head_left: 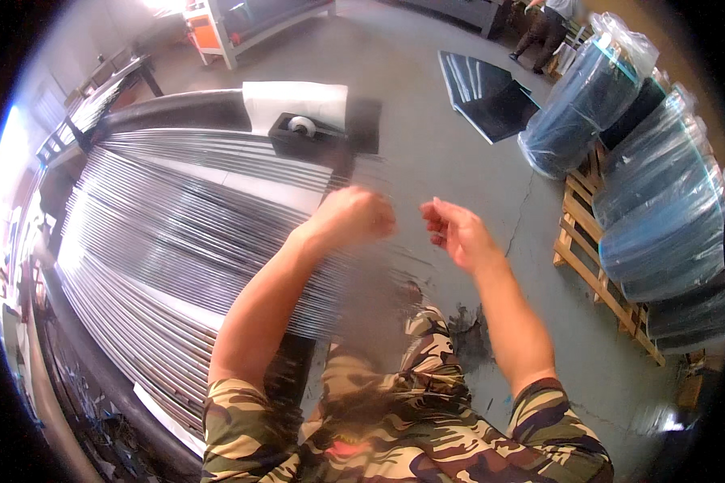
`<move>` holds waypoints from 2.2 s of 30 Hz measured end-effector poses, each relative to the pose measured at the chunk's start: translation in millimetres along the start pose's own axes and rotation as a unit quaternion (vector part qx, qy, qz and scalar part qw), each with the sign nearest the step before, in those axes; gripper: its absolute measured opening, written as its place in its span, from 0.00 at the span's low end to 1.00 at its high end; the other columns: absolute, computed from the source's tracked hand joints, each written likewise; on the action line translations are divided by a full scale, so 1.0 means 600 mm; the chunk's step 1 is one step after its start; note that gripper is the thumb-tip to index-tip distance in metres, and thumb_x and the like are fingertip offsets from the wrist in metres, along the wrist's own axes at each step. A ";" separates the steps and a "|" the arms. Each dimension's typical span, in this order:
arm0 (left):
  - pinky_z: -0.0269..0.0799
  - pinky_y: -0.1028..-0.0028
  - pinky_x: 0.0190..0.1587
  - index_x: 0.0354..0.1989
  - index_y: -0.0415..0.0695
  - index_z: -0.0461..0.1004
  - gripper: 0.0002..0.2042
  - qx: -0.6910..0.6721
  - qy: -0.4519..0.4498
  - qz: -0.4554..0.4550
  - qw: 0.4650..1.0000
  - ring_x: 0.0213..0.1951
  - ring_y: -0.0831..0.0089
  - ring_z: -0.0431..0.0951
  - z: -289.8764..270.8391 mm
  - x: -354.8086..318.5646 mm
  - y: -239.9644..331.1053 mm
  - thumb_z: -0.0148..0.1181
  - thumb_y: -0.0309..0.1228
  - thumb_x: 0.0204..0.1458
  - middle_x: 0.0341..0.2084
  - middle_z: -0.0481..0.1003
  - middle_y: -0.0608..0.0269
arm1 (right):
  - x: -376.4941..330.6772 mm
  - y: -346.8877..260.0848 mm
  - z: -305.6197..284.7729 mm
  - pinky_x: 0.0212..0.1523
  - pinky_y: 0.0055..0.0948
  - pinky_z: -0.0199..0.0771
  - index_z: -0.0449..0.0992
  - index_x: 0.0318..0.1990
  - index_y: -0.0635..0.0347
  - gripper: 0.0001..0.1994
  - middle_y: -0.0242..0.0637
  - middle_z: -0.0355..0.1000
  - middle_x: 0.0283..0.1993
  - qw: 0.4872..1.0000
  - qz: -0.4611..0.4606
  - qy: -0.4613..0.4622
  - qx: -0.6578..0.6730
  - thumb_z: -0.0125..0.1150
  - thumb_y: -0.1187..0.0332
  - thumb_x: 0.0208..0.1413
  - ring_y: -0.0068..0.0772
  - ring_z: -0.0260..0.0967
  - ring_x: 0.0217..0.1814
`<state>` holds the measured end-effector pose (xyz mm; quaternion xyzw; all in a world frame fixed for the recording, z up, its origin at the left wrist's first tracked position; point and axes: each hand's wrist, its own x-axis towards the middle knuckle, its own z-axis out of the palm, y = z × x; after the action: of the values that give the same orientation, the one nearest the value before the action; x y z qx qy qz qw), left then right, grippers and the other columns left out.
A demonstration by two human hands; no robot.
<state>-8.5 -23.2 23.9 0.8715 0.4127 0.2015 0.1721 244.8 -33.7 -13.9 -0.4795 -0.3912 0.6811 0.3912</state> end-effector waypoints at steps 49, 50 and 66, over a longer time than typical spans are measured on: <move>0.78 0.61 0.45 0.35 0.41 0.84 0.06 0.083 -0.042 0.027 0.995 0.38 0.56 0.83 0.031 0.000 0.013 0.65 0.25 0.49 0.32 0.82 0.53 | -0.002 0.068 0.047 0.31 0.21 0.66 0.82 0.39 0.64 0.11 0.32 0.78 0.32 0.989 -0.015 0.121 -0.080 0.73 0.67 0.53 0.21 0.69 0.30; 0.78 0.61 0.45 0.35 0.41 0.84 0.06 0.097 -0.044 0.036 0.994 0.38 0.56 0.83 0.031 0.001 0.012 0.65 0.25 0.49 0.32 0.82 0.53 | -0.004 0.067 0.047 0.31 0.21 0.66 0.82 0.39 0.64 0.11 0.32 0.78 0.32 0.990 -0.017 0.115 -0.081 0.73 0.67 0.53 0.21 0.69 0.30; 0.79 0.60 0.37 0.26 0.46 0.82 0.03 0.141 -0.063 0.021 0.988 0.34 0.54 0.82 0.023 0.011 -0.005 0.63 0.26 0.43 0.25 0.80 0.54 | 0.000 0.049 0.055 0.42 0.35 0.78 0.84 0.39 0.64 0.12 0.43 0.83 0.37 0.930 -0.096 0.052 -0.351 0.69 0.63 0.55 0.34 0.80 0.38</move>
<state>0.4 -18.3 12.0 0.9063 0.4072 0.0893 0.0690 208.6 -50.3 -32.8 -0.5812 -0.6284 0.4335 0.2817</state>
